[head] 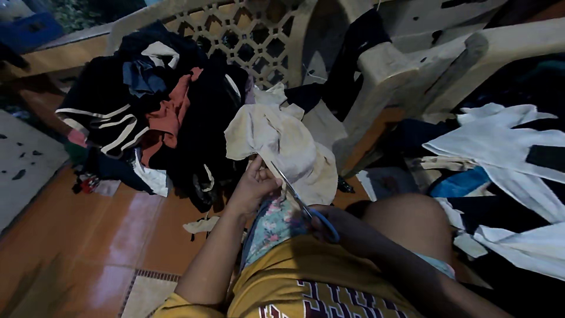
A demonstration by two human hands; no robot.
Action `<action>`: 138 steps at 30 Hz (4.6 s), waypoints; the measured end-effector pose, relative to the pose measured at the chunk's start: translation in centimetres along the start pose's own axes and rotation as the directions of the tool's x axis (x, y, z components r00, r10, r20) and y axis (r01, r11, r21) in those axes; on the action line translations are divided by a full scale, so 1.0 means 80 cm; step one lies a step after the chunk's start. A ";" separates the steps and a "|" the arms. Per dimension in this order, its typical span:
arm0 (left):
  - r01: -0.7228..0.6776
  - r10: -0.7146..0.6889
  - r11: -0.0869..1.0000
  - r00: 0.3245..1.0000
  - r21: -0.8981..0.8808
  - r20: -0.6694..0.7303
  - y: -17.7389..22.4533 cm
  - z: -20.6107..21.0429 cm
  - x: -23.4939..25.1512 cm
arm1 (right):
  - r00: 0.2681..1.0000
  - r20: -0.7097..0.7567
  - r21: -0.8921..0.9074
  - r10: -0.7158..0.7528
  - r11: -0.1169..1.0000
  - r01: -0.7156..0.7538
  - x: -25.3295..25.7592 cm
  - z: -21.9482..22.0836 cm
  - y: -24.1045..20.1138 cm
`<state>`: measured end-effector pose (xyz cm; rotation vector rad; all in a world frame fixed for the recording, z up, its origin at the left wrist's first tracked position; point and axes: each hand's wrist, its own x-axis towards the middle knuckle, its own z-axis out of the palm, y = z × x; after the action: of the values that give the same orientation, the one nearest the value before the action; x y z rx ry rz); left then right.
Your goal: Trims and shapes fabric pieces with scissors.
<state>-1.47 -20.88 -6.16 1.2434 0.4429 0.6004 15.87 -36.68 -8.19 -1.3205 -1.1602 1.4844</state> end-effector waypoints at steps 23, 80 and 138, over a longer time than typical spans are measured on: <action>0.036 -0.054 0.987 0.993 0.157 0.108 0.010 0.002 -0.004 | 0.995 0.061 0.174 -0.078 0.983 0.066 0.019 0.000 0.002; -0.048 0.046 0.998 0.998 0.039 0.049 -0.002 -0.009 -0.006 | 0.990 0.112 0.116 -0.085 0.991 0.071 0.030 0.000 -0.003; -0.030 0.029 0.999 1.000 0.037 0.011 0.014 -0.019 -0.011 | 0.988 0.128 0.071 -0.092 0.994 0.083 0.032 0.001 -0.003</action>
<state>-3.26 -20.13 -5.50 1.2894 0.4293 0.6131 15.45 -34.20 -8.59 -1.1280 -1.2263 1.5505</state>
